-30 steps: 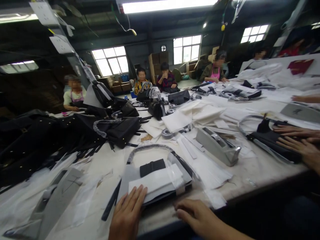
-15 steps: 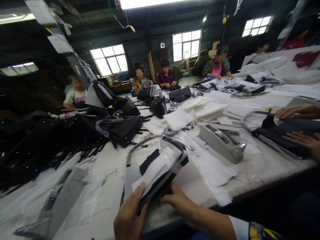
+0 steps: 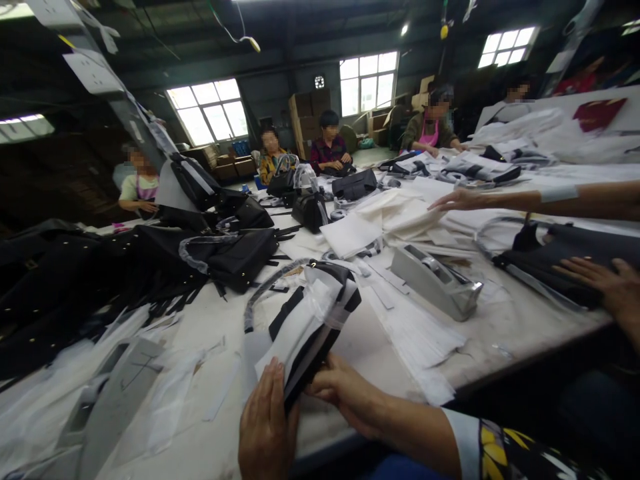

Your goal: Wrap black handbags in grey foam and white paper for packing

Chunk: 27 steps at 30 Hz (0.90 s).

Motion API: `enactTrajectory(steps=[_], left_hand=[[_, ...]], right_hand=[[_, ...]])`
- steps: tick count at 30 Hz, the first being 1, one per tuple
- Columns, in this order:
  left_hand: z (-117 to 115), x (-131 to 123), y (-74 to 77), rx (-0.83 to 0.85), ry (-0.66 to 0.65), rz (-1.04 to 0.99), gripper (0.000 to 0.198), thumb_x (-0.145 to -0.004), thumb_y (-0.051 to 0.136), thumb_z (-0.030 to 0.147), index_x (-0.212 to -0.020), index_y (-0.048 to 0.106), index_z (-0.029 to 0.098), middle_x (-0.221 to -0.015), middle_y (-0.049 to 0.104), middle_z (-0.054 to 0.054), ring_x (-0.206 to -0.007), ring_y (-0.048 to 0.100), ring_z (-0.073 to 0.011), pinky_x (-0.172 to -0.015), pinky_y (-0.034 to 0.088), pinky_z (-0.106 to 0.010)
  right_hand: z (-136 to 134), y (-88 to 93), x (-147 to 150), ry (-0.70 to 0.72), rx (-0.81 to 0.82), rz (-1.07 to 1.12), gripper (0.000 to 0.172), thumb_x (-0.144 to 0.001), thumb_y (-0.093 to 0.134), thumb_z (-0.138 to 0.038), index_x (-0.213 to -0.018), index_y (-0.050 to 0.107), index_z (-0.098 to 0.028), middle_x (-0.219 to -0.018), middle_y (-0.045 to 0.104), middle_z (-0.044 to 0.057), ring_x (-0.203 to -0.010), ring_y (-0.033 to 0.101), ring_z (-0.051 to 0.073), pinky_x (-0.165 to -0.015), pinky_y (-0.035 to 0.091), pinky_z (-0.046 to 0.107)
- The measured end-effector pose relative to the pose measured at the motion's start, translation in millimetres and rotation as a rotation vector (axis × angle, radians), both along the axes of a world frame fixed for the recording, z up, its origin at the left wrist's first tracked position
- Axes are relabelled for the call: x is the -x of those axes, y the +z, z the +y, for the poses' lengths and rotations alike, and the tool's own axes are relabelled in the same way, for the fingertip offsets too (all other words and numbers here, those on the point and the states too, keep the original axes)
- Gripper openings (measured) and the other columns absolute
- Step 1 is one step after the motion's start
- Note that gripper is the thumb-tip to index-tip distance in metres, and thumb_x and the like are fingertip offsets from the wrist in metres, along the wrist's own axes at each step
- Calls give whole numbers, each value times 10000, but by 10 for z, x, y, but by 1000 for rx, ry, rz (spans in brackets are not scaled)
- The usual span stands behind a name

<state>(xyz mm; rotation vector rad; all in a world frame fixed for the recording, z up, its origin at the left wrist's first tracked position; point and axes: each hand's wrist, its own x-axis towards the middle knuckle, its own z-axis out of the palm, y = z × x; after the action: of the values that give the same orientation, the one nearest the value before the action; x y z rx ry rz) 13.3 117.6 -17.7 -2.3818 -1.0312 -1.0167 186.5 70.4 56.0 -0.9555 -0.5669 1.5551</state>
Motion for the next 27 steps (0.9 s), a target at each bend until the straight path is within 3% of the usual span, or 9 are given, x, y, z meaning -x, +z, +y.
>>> enactTrajectory(steps=[2,4,9,13,15,18,22,24,27], left_hand=[[42,6,2,3,4,0,741,-935,608,253,-1567,227,189,-1367,615,-137,-1135,655,-281,-916,504,-384],[71,13,40,25,10,-6,702,-954,583,274,-1562,243,190,-1377,609,-124,-1114,668,-270,-904,509,-372],[84,16,186,58,35,-50,673,-953,583,248,-1553,278,239,-1366,622,-73,-1081,682,-252,-908,509,-355],[90,-13,219,73,10,-45,682,-953,582,250,-1556,264,236,-1389,603,-77,-1105,671,-254,-922,507,-352],[95,-33,208,79,3,-37,659,-963,566,260,-1553,275,229,-1398,595,-81,-1120,665,-257,-930,502,-355],[96,-56,186,93,-10,-30,643,-965,561,259,-1548,290,234,-1415,582,-75,-1147,650,-256,-948,495,-354],[100,-72,175,111,-8,-25,645,-961,566,256,-1546,296,235,-1423,574,-77,-1166,640,-256,-966,491,-355],[102,-81,177,109,2,-32,659,-951,584,249,-1544,299,236,-1410,586,-78,-1163,642,-254,-973,491,-354],[97,-96,185,99,23,-50,677,-938,608,240,-1542,304,245,-1387,606,-78,-1149,651,-249,-968,496,-347]], right_hand=[[14,-19,-138,119,-43,-86,574,-624,608,-106,-1187,632,-213,-1100,718,31,-1081,646,217,-986,468,388],[5,-41,-398,202,-147,-339,518,-680,633,-150,-1195,652,-200,-1120,725,66,-1061,667,236,-986,479,415],[-198,-144,-1391,10,-450,-1465,283,-889,615,-233,-1152,713,-201,-1201,710,117,-1150,631,279,-1027,464,478],[-407,-372,-1927,29,-432,-1964,405,-816,753,-248,-1214,682,-227,-1348,633,118,-1323,498,375,-1082,363,624],[-455,-513,-2000,29,-411,-2031,390,-822,754,-265,-1204,685,-231,-1336,643,109,-1316,512,363,-1072,375,618],[-433,-662,-1993,-12,-430,-1990,206,-902,661,-244,-1100,722,-241,-1181,733,66,-1140,660,259,-1068,417,511],[-323,-653,-1982,-70,-464,-1970,195,-955,564,-191,-918,745,-252,-997,779,2,-950,721,188,-1129,346,483],[-305,-590,-1961,-80,-478,-1978,198,-953,561,-182,-911,742,-249,-1018,774,2,-1012,704,197,-1143,317,500],[-385,-510,-1846,-77,-529,-2033,177,-953,576,-217,-1053,719,-250,-1218,718,27,-1225,601,231,-1168,253,537]])
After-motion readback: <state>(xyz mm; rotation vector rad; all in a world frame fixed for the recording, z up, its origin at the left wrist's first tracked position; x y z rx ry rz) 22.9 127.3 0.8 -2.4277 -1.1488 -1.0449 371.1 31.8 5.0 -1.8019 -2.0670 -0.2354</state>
